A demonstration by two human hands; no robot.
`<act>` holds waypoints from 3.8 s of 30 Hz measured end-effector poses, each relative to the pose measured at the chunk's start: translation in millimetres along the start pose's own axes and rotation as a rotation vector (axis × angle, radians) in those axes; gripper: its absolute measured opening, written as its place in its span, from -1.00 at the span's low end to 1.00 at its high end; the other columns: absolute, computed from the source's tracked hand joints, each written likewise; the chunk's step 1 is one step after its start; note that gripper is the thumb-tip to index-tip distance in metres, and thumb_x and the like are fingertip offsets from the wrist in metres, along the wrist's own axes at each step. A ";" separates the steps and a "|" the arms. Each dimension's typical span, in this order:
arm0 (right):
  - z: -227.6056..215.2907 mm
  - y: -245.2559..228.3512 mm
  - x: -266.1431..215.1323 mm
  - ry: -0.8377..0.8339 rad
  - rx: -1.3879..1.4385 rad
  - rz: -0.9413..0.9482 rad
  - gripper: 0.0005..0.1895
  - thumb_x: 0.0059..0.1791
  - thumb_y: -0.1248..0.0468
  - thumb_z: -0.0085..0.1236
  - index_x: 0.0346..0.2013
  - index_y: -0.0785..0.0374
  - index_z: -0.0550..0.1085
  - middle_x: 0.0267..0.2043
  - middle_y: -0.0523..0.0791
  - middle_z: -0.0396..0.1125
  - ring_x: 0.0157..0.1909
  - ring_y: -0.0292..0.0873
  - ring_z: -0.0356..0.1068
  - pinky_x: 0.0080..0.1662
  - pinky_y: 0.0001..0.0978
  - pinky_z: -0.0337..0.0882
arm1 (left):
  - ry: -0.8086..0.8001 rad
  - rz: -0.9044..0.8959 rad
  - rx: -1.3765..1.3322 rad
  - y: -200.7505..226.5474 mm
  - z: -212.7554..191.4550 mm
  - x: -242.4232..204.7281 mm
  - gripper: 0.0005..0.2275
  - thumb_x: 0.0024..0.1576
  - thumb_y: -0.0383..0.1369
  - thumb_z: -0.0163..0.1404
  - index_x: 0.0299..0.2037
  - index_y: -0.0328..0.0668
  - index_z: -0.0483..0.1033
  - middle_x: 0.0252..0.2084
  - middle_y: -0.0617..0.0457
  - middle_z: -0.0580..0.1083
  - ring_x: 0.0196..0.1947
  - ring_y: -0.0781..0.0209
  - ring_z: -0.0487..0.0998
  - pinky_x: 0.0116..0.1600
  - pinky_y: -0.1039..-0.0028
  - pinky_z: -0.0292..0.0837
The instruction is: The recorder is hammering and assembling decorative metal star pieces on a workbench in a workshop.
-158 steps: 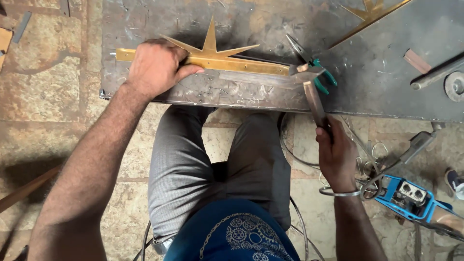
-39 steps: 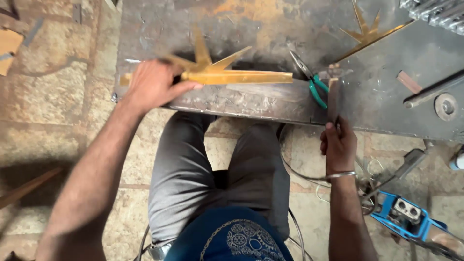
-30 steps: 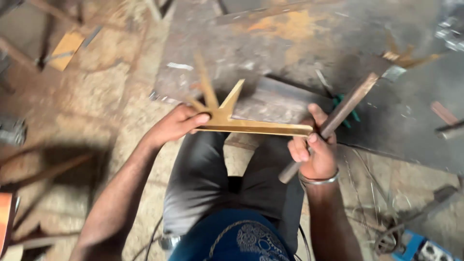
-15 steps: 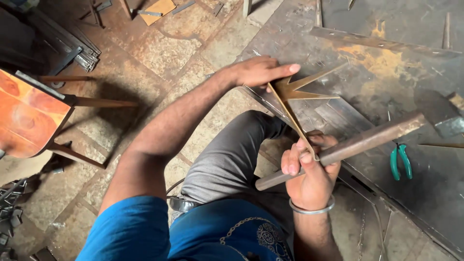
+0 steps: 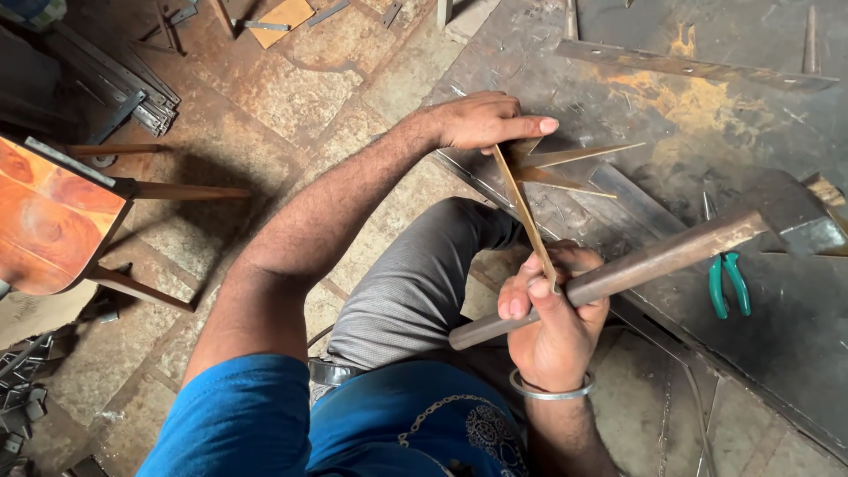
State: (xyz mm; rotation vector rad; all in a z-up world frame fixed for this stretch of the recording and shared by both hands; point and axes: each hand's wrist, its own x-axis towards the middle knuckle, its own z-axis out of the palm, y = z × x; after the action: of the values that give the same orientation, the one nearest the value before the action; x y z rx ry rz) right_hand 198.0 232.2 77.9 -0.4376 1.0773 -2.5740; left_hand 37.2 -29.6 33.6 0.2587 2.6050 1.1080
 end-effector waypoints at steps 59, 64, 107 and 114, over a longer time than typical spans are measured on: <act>-9.3 -2.5 -38.7 0.106 -0.167 0.133 -0.43 0.02 0.59 0.15 0.34 0.40 0.34 0.03 0.13 0.40 -0.27 -0.24 0.38 -0.27 -0.40 0.44 | 1.004 0.333 -0.318 -21.8 100.5 -46.9 0.06 0.03 0.51 -0.15 0.59 0.08 -0.29 0.58 -0.11 0.00 0.63 0.01 0.01 0.64 0.04 -0.03; -10.2 -2.7 -40.0 0.104 -0.176 0.139 -0.42 0.01 0.59 0.16 0.33 0.40 0.34 0.04 0.12 0.41 -0.27 -0.24 0.38 -0.26 -0.40 0.44 | 0.941 0.323 -0.374 -25.7 111.0 -37.3 0.10 0.08 0.47 -0.04 0.57 0.07 -0.47 0.60 -0.17 -0.06 0.65 -0.01 -0.03 0.67 -0.01 -0.07; 15.2 -8.4 2.4 0.226 -0.048 -0.310 -0.63 0.12 0.32 0.17 0.20 0.28 0.32 0.20 0.12 0.33 0.07 0.05 0.49 0.23 -0.08 0.49 | 1.436 0.175 -0.150 57.2 39.2 -57.8 -0.21 0.34 0.31 -0.23 0.48 -0.25 -0.01 0.42 -0.28 0.05 0.47 -0.15 0.06 0.56 0.00 -0.05; 5.5 28.5 -8.5 0.270 -0.088 -0.342 -0.58 0.06 0.36 0.17 0.15 0.26 0.23 0.18 0.22 0.30 0.09 0.14 0.49 0.24 0.07 0.41 | 0.751 0.031 -1.763 84.2 73.0 -32.5 -0.43 0.22 0.14 -0.01 0.21 -0.16 0.37 -0.04 0.00 0.48 -0.08 0.03 0.52 0.06 0.19 0.50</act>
State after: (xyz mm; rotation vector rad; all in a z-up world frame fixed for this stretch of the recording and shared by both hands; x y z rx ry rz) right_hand 212.6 213.1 59.6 -0.3241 1.3088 -2.9608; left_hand 96.6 68.2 53.1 -0.5953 0.9614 3.2351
